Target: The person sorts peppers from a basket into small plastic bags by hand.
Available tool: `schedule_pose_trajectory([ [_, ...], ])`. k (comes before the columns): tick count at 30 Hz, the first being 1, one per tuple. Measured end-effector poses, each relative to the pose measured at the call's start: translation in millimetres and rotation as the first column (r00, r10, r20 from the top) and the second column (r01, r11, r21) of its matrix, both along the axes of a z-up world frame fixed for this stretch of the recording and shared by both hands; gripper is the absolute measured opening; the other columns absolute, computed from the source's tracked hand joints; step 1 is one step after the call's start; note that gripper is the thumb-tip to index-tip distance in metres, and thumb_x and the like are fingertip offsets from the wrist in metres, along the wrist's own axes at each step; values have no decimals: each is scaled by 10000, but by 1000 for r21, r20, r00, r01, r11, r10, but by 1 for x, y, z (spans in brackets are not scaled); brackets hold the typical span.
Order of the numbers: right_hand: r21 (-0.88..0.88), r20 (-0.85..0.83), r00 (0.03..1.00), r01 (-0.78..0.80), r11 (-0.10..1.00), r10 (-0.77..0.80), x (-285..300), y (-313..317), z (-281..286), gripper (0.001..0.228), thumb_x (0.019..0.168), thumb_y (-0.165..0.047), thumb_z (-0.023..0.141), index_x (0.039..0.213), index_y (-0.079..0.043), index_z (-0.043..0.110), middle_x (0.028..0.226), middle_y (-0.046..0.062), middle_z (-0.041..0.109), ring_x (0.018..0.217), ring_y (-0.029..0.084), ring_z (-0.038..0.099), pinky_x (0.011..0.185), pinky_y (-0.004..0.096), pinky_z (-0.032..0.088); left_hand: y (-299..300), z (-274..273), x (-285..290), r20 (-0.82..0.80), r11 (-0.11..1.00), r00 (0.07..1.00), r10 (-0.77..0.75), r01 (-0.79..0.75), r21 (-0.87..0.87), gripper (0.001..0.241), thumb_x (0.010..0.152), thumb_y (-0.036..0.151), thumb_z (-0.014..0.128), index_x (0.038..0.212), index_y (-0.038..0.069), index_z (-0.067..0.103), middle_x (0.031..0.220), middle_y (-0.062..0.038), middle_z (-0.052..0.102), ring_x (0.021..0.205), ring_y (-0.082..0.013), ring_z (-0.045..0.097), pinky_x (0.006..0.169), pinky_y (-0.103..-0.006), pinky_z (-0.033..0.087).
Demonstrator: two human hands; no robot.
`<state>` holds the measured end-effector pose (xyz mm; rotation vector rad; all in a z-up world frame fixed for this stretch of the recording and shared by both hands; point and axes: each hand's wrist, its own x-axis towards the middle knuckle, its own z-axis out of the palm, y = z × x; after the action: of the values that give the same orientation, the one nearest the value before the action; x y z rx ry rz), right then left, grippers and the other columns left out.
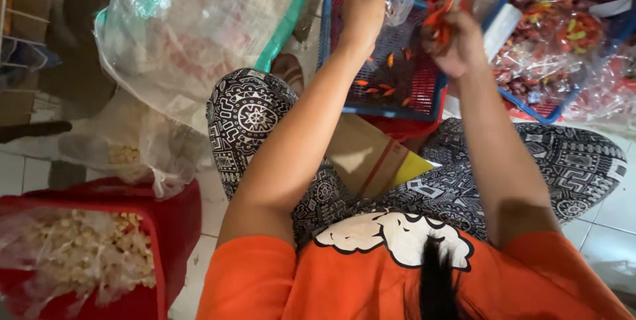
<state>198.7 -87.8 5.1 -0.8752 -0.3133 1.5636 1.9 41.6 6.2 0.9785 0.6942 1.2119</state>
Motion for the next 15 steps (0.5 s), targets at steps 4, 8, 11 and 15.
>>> schedule_pose_trajectory([
  [4, 44, 196, 972, -138, 989, 127, -14, 22, 86, 265, 1027, -116, 593, 1292, -106, 590, 1199, 87, 652, 1015, 200, 674, 682, 278, 492, -8, -15, 10, -31, 989, 991, -130, 128, -72, 226, 1059, 157, 603, 1156, -5, 726, 891, -46, 703, 775, -106, 591, 674, -288, 471],
  [8, -78, 137, 962, -229, 970, 238, -44, 45, 115, 317, 1022, -125, 567, 1319, -29, 622, 1300, 120, 664, 1205, 240, 676, 1072, 393, 584, -16, -23, 19, 105, 985, 986, -132, 142, -95, 207, 1051, 119, 599, 1187, 8, 709, 941, -69, 732, 829, -139, 661, 725, -299, 517],
  [11, -51, 88, 964, -248, 967, 252, -53, 46, 125, 348, 999, -118, 570, 1335, -47, 623, 1359, 105, 661, 1295, 234, 638, 1173, 429, 520, -16, -26, 16, 66, 997, 995, -80, 81, -18, 231, 1046, 108, 593, 1218, 8, 709, 1034, -60, 753, 926, -129, 685, 801, -282, 540],
  [15, -68, 7, 958, -285, 956, 286, -58, 40, 138, 348, 1033, -143, 576, 1367, -61, 631, 1356, 114, 658, 1266, 257, 603, 1152, 450, 476, -20, -29, 18, 151, 985, 979, -134, 148, -87, 234, 1054, 102, 609, 1224, -25, 707, 1074, -86, 750, 968, -151, 687, 846, -288, 546],
])
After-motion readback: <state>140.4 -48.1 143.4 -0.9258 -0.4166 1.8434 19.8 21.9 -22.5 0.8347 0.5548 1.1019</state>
